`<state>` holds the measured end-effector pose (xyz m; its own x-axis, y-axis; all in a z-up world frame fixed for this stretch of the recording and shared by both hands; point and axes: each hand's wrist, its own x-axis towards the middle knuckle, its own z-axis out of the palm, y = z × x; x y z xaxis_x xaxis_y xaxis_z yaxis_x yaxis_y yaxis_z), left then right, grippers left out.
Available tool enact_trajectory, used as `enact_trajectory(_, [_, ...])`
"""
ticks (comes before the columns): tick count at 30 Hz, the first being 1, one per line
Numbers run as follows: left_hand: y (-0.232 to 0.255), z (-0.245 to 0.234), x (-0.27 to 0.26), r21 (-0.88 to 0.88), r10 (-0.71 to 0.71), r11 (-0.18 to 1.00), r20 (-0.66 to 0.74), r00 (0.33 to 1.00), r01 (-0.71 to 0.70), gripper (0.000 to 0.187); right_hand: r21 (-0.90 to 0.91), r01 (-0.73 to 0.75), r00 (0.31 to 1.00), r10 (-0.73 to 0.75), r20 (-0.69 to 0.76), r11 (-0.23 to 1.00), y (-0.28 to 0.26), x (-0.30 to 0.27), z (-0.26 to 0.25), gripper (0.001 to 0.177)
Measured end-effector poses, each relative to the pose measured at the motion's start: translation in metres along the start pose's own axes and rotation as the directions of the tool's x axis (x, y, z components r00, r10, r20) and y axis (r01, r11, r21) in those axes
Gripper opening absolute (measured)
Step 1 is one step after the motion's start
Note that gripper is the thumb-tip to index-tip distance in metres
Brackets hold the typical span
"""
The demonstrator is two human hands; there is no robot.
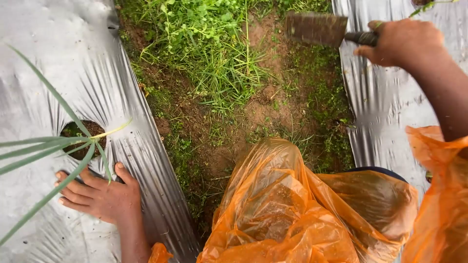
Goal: The person kneels between two plastic-covered garden beds and uses a hand hoe to scrape and remove weeds from the soil strip. The person repeatedly scrapes the ground to clear vegetation and occasionally uses their hand to pull weeds or adjust the plastic sheeting.
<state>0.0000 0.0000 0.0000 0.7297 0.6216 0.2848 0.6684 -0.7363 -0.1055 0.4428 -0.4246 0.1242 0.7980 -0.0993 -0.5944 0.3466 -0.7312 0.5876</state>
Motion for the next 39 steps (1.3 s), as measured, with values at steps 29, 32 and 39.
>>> enact_trajectory(29, [0.029, -0.014, 0.013, 0.19, -0.003, 0.982, 0.1, 0.995, -0.016, 0.076, 0.988, 0.138, 0.985, 0.099, -0.145, 0.076, -0.178, 0.132, 0.178, 0.027])
enact_trajectory(32, [0.031, -0.016, 0.013, 0.247, 0.032, 0.968, 0.085, 0.996, -0.052, 0.079, 0.984, 0.165, 0.98, 0.103, -0.171, 0.066, -0.184, 0.121, 0.192, 0.035])
enact_trajectory(39, [0.038, -0.017, 0.018, 0.234, 0.042, 0.971, 0.059, 0.997, -0.055, 0.079, 0.981, 0.188, 0.966, 0.19, -0.176, -0.044, -0.163, 0.138, 0.139, 0.017])
